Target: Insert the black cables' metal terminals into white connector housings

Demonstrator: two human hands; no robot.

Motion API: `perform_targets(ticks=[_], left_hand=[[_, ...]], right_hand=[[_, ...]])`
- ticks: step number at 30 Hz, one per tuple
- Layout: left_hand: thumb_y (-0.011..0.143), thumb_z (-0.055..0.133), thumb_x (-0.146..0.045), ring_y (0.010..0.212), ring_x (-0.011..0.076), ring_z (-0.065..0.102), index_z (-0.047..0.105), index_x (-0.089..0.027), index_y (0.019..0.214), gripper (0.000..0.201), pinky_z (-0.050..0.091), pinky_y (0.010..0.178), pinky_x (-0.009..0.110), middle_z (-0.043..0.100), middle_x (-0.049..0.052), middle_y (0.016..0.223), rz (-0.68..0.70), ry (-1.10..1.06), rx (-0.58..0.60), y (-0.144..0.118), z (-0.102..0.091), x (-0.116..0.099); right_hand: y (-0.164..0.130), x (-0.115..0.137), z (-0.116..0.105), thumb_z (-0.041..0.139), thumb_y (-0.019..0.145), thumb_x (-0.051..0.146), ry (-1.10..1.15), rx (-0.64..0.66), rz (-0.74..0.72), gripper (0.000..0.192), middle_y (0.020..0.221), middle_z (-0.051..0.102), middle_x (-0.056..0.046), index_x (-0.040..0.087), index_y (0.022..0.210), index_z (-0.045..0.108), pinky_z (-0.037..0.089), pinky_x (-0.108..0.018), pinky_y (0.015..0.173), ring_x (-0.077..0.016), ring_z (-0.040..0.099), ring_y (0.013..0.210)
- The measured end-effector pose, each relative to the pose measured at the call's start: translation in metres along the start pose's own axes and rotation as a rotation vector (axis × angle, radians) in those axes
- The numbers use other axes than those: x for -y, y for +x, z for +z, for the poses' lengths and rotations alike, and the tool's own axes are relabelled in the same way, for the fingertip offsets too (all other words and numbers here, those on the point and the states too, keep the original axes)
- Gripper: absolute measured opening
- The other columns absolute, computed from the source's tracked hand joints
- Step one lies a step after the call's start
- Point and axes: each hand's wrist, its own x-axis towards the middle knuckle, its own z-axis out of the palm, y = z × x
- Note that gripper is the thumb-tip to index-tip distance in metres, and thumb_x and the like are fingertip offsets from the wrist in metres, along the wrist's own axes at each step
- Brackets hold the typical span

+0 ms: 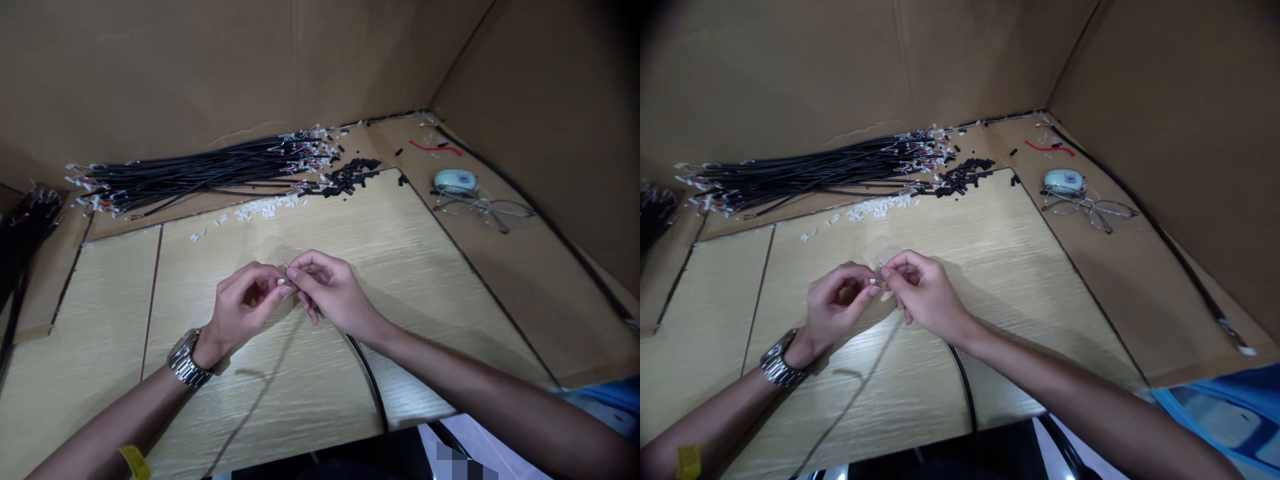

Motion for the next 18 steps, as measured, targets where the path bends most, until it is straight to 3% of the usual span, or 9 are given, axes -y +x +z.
perform_targets(ticks=[7,13,18], left_hand=[[0.086,0.068,-0.016,0.056,0.0071,0.057,0.067,-0.016,0.09,0.004,0.046,0.05,0.016,0.071,0.002,0.075,-0.022,0.029,0.014,0.0014,0.0013,-0.002],[0.086,0.068,-0.017,0.047,0.0055,0.05,0.064,-0.015,0.085,0.005,0.039,0.043,0.015,0.064,-0.001,0.064,-0.084,-0.019,0.053,-0.0024,0.0014,0.0003],[0.084,0.068,-0.013,0.049,0.006,0.055,0.062,-0.016,0.087,0.008,0.042,0.044,0.015,0.068,0.001,0.069,-0.033,-0.033,0.052,-0.004,0.001,0.0003]], right_hand=[[-0.0013,-0.0012,-0.0003,0.067,0.085,0.043,0.002,-0.005,0.0,0.026,0.051,0.052,0.009,0.019,0.084,0.058,0.038,-0.016,0.029,-0.0052,0.042,0.032],[0.0017,-0.0016,0.0004,0.068,0.083,0.042,0.045,-0.031,0.01,0.025,0.059,0.056,0.008,0.019,0.084,0.056,0.04,-0.016,0.028,-0.0044,0.044,0.034],[-0.0007,-0.0002,-0.0006,0.067,0.085,0.032,0.075,-0.033,-0.041,0.024,0.066,0.056,0.009,0.025,0.103,0.053,0.04,-0.015,0.028,-0.0055,0.046,0.038]])
